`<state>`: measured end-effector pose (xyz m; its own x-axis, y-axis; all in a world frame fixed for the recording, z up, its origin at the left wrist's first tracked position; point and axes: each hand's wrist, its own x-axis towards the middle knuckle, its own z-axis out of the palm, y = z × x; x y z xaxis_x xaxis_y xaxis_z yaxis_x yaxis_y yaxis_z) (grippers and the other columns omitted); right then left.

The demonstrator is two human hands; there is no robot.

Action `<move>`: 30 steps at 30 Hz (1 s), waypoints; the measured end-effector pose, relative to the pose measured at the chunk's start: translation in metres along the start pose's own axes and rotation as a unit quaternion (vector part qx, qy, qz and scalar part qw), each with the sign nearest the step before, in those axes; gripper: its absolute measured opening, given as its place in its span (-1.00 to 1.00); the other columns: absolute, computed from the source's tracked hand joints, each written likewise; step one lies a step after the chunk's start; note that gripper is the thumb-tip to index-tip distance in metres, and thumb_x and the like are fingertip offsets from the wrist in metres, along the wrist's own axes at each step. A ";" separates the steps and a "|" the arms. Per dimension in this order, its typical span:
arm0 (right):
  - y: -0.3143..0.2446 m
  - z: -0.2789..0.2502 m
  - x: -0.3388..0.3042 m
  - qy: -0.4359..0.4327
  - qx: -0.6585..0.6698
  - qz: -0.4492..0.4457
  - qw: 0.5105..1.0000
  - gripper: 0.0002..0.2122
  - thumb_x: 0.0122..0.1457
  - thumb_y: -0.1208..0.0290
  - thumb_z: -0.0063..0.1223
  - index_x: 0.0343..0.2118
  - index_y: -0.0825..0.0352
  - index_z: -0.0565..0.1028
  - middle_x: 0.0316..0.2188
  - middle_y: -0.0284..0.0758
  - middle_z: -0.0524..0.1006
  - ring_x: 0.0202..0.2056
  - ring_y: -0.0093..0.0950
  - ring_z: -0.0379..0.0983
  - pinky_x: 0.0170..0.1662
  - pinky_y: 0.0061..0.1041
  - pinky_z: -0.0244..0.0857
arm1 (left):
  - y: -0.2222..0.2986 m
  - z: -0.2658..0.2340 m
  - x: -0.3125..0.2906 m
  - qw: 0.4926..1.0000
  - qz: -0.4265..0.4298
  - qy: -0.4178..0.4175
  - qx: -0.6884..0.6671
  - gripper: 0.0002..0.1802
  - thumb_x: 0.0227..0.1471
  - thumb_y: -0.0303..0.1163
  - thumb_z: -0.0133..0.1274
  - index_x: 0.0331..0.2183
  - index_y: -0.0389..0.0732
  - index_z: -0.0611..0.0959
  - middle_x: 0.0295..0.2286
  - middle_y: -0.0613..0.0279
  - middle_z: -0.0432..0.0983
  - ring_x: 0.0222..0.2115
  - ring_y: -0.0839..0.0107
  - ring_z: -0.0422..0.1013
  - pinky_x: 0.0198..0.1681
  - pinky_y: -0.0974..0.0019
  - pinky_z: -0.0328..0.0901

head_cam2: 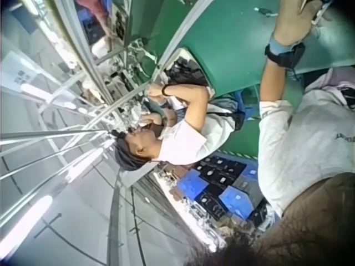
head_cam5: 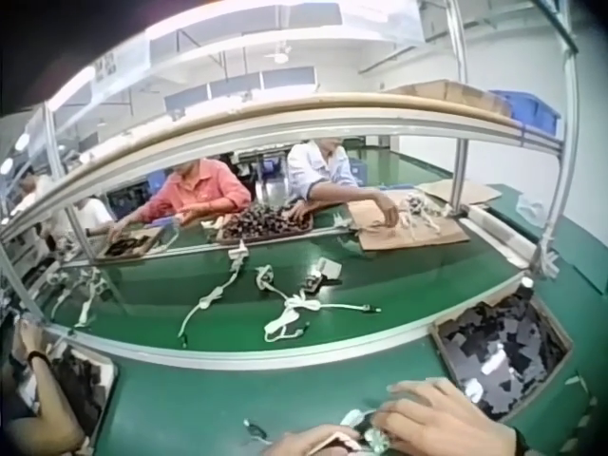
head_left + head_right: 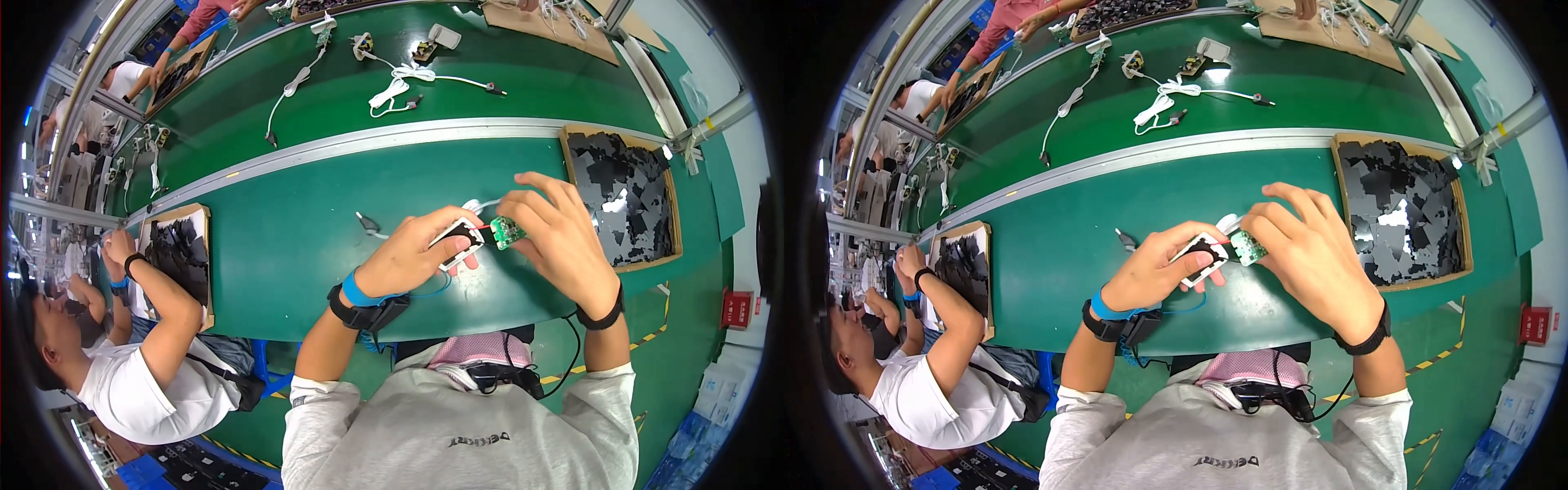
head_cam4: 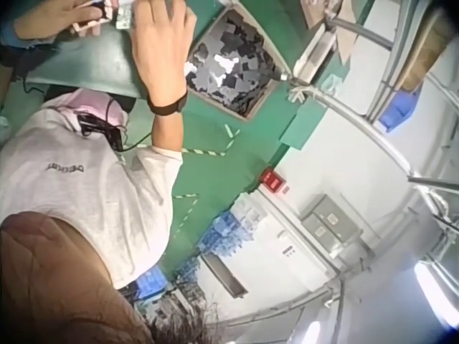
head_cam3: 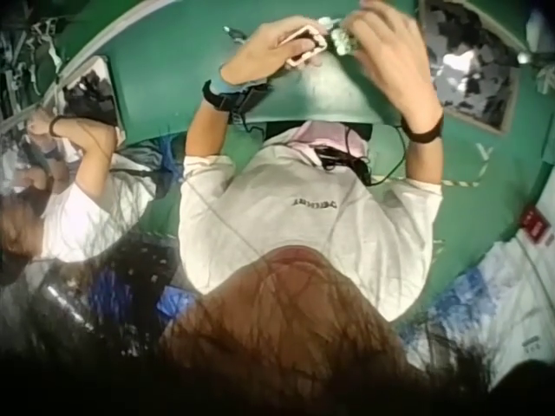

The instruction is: Manually assembling electronic components into power adapter housings on an assembly line.

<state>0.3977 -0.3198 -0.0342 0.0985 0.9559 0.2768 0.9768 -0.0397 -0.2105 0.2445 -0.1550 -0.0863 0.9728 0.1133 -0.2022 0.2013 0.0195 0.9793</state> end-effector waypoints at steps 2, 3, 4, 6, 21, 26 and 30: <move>-0.002 0.000 -0.001 0.000 -0.013 -0.008 1.000 -0.51 -0.28 0.62 0.25 -0.15 0.29 0.47 -0.22 -0.29 0.44 -0.06 -0.24 0.34 -0.01 -0.22 0.25 | -0.005 -0.001 0.003 0.999 0.022 0.015 0.025 -0.76 0.18 -0.42 -0.07 -0.10 -0.16 0.51 -0.50 0.20 0.58 -0.56 0.47 0.45 -0.48 0.35 0.33; -0.005 0.001 0.000 0.013 -0.024 -0.020 0.999 -0.53 -0.28 0.61 0.25 -0.17 0.30 0.47 -0.23 -0.30 0.44 -0.07 -0.26 0.35 -0.02 -0.22 0.26 | -0.008 0.000 0.003 0.999 0.022 0.016 0.025 -0.76 0.18 -0.42 -0.07 -0.10 -0.16 0.51 -0.50 0.20 0.58 -0.56 0.47 0.45 -0.48 0.35 0.33; -0.009 0.002 0.001 0.026 -0.036 -0.033 0.998 -0.55 -0.27 0.59 0.24 -0.18 0.31 0.47 -0.24 -0.31 0.44 -0.08 -0.27 0.36 -0.02 -0.23 0.26 | -0.011 0.001 0.004 0.995 0.039 0.047 0.081 -0.77 0.17 -0.43 -0.06 -0.11 -0.17 0.51 -0.50 0.18 0.57 -0.55 0.44 0.47 -0.48 0.33 0.33; -0.015 0.005 0.002 0.039 -0.047 -0.045 0.997 -0.57 -0.26 0.57 0.24 -0.20 0.32 0.47 -0.25 -0.31 0.44 -0.09 -0.28 0.37 -0.03 -0.24 0.26 | -0.015 0.002 0.006 0.973 0.071 0.106 0.193 -0.78 0.15 -0.47 -0.06 -0.13 -0.20 0.51 -0.50 0.14 0.56 -0.54 0.37 0.50 -0.47 0.30 0.34; -0.035 0.039 0.001 0.151 0.175 -0.043 0.972 -0.68 -0.09 0.65 0.23 -0.21 0.39 0.48 -0.27 -0.22 0.47 -0.35 -0.27 0.45 -0.33 -0.35 0.38 | -0.025 0.000 0.006 0.964 0.158 0.125 -0.172 -0.77 0.24 -0.48 -0.11 -0.07 -0.30 0.41 -0.24 0.22 0.48 -0.31 0.54 0.47 -0.26 0.45 0.38; -0.036 0.044 0.006 0.125 0.164 -0.034 0.978 -0.66 -0.14 0.73 0.23 -0.22 0.39 0.49 -0.28 -0.22 0.47 -0.34 -0.28 0.46 -0.35 -0.37 0.38 | -0.025 -0.003 0.009 0.963 0.159 0.128 -0.174 -0.78 0.25 -0.47 -0.12 -0.07 -0.29 0.39 -0.24 0.22 0.47 -0.30 0.58 0.44 -0.26 0.47 0.38; -0.035 0.043 0.010 0.141 0.155 -0.034 0.977 -0.65 -0.14 0.76 0.21 -0.21 0.41 0.50 -0.28 -0.21 0.46 -0.34 -0.28 0.46 -0.35 -0.39 0.38 | -0.023 -0.004 0.008 0.968 0.137 0.121 -0.175 -0.73 0.26 -0.46 -0.16 -0.01 -0.28 0.38 -0.21 0.20 0.46 -0.33 0.56 0.44 -0.25 0.47 0.38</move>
<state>0.3568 -0.2965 -0.0644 0.1262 0.8327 0.5392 0.8831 0.1533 -0.4435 0.2471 -0.1509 -0.1107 0.9203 0.3900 0.0312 -0.1529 0.2852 0.9462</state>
